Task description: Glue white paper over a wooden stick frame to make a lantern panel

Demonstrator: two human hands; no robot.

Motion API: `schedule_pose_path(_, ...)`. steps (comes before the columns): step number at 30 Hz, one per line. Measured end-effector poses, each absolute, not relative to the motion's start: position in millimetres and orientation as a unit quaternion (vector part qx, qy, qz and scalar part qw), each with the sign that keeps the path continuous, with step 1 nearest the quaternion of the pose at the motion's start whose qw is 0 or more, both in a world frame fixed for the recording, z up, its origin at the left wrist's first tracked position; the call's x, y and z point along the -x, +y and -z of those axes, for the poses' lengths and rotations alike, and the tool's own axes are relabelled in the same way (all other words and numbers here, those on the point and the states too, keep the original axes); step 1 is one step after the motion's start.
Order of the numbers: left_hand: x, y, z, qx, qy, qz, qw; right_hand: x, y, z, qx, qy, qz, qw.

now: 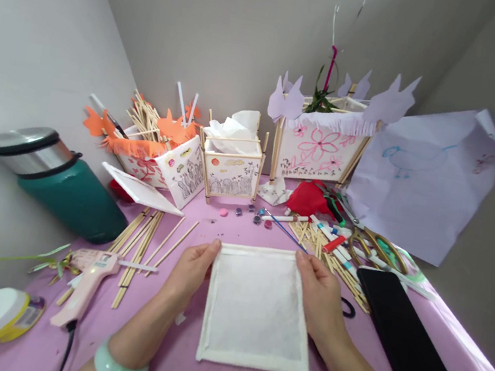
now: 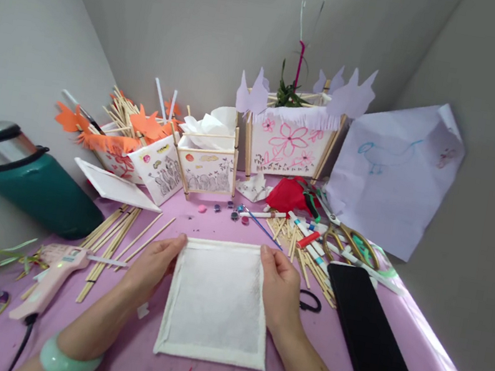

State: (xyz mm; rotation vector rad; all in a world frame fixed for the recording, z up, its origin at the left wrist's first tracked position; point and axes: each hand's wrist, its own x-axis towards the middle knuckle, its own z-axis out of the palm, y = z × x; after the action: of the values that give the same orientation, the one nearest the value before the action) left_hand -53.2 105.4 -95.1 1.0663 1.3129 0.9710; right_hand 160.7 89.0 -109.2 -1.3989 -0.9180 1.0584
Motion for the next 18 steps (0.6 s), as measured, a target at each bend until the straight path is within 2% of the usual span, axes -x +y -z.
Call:
schedule_pose_path(11,54,105,92,-0.432,0.501,-0.422,0.620,-163,88,114,0.594,-0.361,-0.444,0.566)
schedule_pose_path(14,53,106,95,-0.455,0.514,-0.433,0.585,-163,89,113,0.601,-0.362,-0.438,0.562)
schedule_pose_path(18,53,108,103,-0.506,0.571,-0.430,0.482,-161,87,112,0.608,-0.375,-0.437,0.547)
